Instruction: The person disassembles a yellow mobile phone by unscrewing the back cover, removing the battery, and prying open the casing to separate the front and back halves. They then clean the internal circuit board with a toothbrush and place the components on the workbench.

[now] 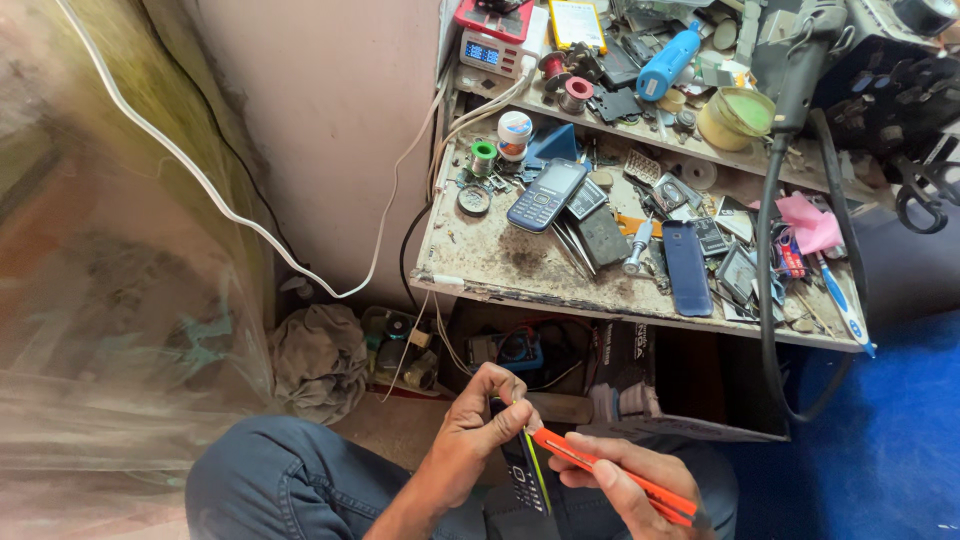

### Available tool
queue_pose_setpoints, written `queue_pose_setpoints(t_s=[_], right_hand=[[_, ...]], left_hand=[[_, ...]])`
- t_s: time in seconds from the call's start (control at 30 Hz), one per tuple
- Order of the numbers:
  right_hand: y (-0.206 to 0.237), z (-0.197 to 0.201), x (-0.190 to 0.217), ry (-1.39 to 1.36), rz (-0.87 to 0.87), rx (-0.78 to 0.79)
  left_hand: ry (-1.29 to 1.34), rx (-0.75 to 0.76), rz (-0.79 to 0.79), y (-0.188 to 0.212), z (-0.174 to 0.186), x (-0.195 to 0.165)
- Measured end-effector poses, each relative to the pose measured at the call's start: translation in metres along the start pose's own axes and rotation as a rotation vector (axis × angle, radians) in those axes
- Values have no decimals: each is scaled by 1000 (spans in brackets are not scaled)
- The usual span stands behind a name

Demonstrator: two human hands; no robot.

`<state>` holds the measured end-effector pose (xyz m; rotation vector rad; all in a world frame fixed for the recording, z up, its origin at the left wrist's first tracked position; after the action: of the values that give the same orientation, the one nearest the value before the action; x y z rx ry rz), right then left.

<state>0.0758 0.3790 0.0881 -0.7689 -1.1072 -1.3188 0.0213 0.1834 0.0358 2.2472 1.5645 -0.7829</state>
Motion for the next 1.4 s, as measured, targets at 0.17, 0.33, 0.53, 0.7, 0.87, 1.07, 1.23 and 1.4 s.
queue_pose_setpoints(t_s=[0.17,0.33,0.53,0.7,0.87,1.07,1.23,1.4], right_hand=[[5,-2,-1,60,62,-7],[21,-31,19,695,589,-184],[14,-13,-12,59,64,-138],[10,-4,-20,-52,24,-39],[22,-24,-12,202,247,-151],[29,-52,8,892,731,-262],[18,-24,-14,258,317,-139],[17,-11,-38,-73,56,-127]], left_hand=[[10,-20,-10,-2,0,3],[70,-97,66,-3,1,5],[-43,-39,-46,-1,-2,0],[-17,-31,-45,0,-1,3],[3,-101,-8,0,3,8],[25,-110,-19,-3,6,10],[56,-101,-27,-1,6,8],[38,-97,23,-1,3,5]])
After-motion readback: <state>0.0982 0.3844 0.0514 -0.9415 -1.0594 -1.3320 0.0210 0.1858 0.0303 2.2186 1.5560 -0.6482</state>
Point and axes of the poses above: each hand's wrist, its own y-axis away from the middle knuckle, its own z-axis out of the back of the hand, x = y × z, the point moved 5 cm from there along -y, towards the middle knuckle, and after that the axes turned 10 degrees about y, right-handed, at the moved point
